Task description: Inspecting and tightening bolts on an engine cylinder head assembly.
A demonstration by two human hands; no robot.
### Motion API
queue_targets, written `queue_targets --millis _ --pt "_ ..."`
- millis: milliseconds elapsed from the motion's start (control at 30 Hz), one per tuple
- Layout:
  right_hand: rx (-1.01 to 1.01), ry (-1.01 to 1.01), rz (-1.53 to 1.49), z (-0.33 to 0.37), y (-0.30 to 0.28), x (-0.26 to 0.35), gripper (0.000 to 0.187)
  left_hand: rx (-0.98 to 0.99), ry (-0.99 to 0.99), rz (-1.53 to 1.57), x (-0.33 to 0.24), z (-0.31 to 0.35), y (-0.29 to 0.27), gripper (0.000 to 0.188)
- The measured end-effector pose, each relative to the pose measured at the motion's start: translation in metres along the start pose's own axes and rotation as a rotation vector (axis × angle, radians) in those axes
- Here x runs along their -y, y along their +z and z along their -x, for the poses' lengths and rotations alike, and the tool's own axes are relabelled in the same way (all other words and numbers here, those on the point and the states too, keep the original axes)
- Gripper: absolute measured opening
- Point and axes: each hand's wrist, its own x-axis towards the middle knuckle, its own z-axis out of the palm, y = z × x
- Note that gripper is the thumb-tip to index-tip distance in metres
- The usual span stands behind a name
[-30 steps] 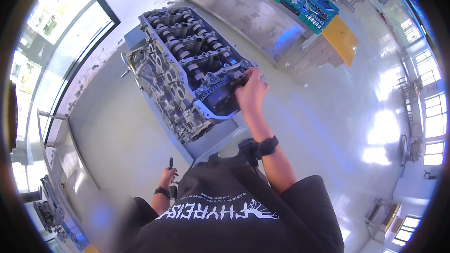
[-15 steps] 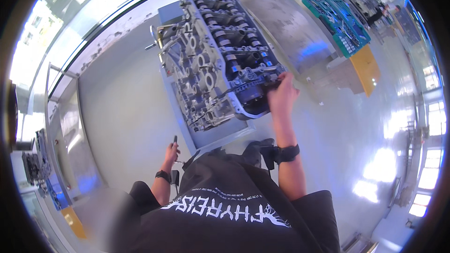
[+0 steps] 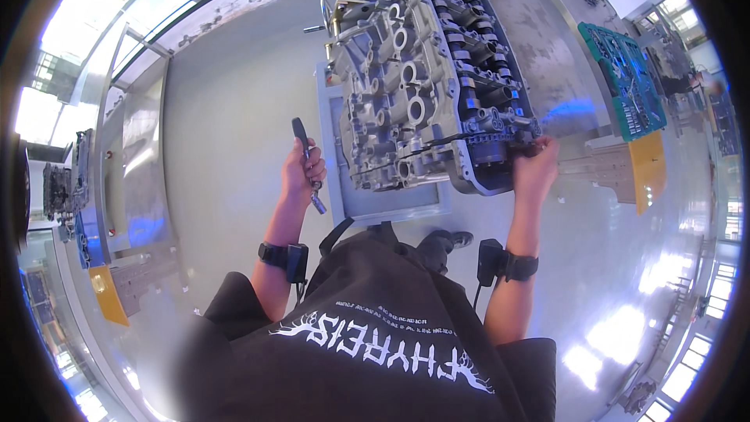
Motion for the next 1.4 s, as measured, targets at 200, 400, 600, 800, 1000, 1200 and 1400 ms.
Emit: queue_targets --millis 200,400,600,800,1000,1200,1400 --pt "-0.015 -0.050 -0.005 0.001 -0.003 -0.009 0.036 0.058 -0.051 0.423 0.005 -0.012 0.017 0.034" --pt "-0.039 -0.145 0.065 0.008 -0.007 0.012 0.039 0.340 -0.157 0.860 0.011 -0.011 0.035 0.036" --pt "0.022 -0.082 -0.069 0.004 -0.004 0.000 0.040 0.517 -0.124 0.908 0.001 -0.001 0.065 0.034" --pt "-0.043 -0.098 0.004 0.009 -0.001 0.004 0.040 0.525 -0.109 0.860 -0.001 0.001 0.072 0.034" --pt "-0.061 -0.071 -0.035 0.003 0.002 -0.010 0.035 0.486 -0.059 0.754 -0.002 0.003 0.079 0.035" --pt "-0.083 -0.107 0.010 0.013 0.001 0.002 0.032 0.454 0.050 0.625 -0.006 0.007 0.085 0.033" --pt "-0.098 -0.095 0.077 0.010 -0.001 0.009 0.032 0.471 0.044 0.643 -0.009 0.013 0.092 0.033"
